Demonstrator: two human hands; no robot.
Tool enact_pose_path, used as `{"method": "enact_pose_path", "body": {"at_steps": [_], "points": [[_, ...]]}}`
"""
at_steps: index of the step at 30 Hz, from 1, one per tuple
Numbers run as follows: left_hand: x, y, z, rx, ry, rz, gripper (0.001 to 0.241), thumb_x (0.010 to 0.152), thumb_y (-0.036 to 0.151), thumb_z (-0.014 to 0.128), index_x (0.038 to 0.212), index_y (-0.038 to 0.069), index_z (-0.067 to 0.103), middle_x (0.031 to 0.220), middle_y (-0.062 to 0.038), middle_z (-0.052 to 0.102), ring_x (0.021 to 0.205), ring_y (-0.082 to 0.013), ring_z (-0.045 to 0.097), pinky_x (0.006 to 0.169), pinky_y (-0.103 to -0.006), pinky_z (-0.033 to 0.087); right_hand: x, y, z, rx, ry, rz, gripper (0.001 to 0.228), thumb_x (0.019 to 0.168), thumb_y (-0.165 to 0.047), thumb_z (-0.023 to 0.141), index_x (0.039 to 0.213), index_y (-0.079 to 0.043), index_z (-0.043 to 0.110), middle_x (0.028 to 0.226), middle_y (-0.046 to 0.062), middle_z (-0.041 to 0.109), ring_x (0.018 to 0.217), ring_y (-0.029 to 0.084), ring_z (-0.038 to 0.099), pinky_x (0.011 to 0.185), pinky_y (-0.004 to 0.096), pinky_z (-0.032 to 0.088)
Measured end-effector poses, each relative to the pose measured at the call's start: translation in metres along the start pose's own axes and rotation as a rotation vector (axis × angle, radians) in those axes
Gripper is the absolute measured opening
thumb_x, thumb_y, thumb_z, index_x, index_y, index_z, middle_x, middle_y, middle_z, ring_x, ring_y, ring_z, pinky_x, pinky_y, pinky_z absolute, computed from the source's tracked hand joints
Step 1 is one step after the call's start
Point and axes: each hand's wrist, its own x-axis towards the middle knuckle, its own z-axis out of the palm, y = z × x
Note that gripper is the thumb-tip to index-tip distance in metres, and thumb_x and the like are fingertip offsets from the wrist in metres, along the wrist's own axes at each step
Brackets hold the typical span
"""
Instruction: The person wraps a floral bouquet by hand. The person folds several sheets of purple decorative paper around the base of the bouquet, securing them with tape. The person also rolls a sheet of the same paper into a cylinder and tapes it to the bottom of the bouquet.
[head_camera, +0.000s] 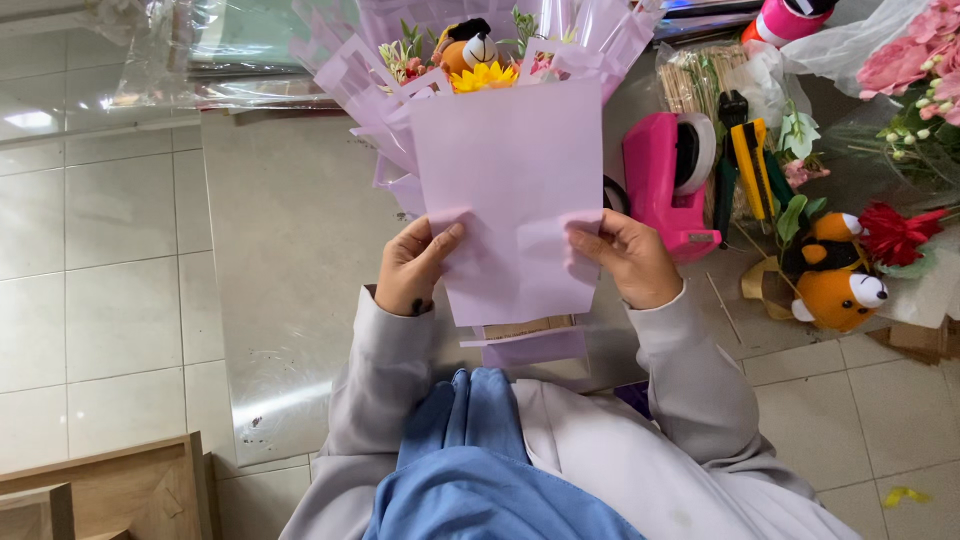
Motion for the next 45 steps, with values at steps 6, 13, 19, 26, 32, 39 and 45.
{"method": "enact_pose_path", "body": {"at_steps": [6,13,19,26,32,39,45], "points": [[-0.057,0.053,0.002,0.056,-0.355,-0.054,0.035,0.068,-0.015,0.09,0.1,-0.01,0.078,0.08,-0.021,0.077,0.076,-0.0199,0.073,0.064,-0.0378,0.065,-0.076,-0.076,-0.035,-0.188,-0.065,-0.127,0.047,0.072,0.003,0.087,0.119,0.002,0.079,0.088,0.011,0.078,0.083,0.01,0.067,0.075,0.032,0.062],[-0.004,-0.003,0.039,-0.361,-0.423,-0.225,0.047,0.092,-0.013,0.068,0.138,-0.007,0.058,0.111,-0.026,0.074,0.094,-0.0373,0.079,0.074,-0.0474,0.069,-0.003,-0.001,-0.048,0.352,-0.19,-0.063,0.084,0.08,0.017,0.072,0.156,-0.004,0.042,0.099,0.021,0.076,0.082,0.028,0.079,0.073,0.043,0.068],[0.011,-0.051,0.054,-0.296,-0.156,-0.136,0.05,0.099,-0.002,0.07,0.145,-0.005,0.051,0.1,-0.019,0.075,0.086,-0.0333,0.08,0.073,-0.0421,0.071,0.016,0.012,-0.004,0.533,-0.035,0.159,0.082,0.089,0.01,0.073,0.16,-0.009,0.038,0.092,0.006,0.071,0.079,0.012,0.073,0.075,0.026,0.064],[-0.013,-0.015,0.084,0.248,0.005,0.524,0.026,0.097,0.005,0.078,0.122,0.001,0.071,0.098,-0.014,0.077,0.088,-0.0163,0.072,0.078,-0.0279,0.061,0.014,0.032,0.011,0.325,0.131,-0.035,0.07,0.092,-0.004,0.082,0.15,-0.015,0.043,0.088,0.006,0.067,0.073,0.006,0.061,0.067,0.018,0.051],[-0.018,-0.002,0.089,0.476,-0.002,0.788,0.029,0.097,0.015,0.078,0.122,0.001,0.078,0.11,-0.015,0.073,0.101,-0.0247,0.072,0.091,-0.0351,0.06,0.007,0.016,0.022,-0.09,0.206,-0.304,0.025,0.093,-0.005,0.082,0.115,0.002,0.072,0.106,0.015,0.068,0.094,0.019,0.072,0.082,0.033,0.063],[-0.023,0.004,0.095,0.429,-0.064,0.738,0.053,0.081,0.014,0.093,0.129,0.001,0.074,0.117,-0.018,0.07,0.104,-0.027,0.072,0.096,-0.0366,0.057,-0.002,-0.022,0.032,-0.533,0.236,-0.553,0.017,0.1,-0.003,0.072,0.115,-0.002,0.08,0.117,0.015,0.068,0.11,0.025,0.069,0.098,0.039,0.057],[-0.017,-0.015,0.087,0.138,-0.098,0.544,0.063,0.076,0.01,0.096,0.13,-0.008,0.07,0.123,-0.021,0.067,0.115,-0.0243,0.065,0.103,-0.0383,0.054,-0.007,-0.01,0.025,-0.509,0.107,-0.593,0.039,0.091,-0.018,0.079,0.124,0.002,0.076,0.13,0.019,0.066,0.122,0.028,0.066,0.106,0.045,0.054]]}}
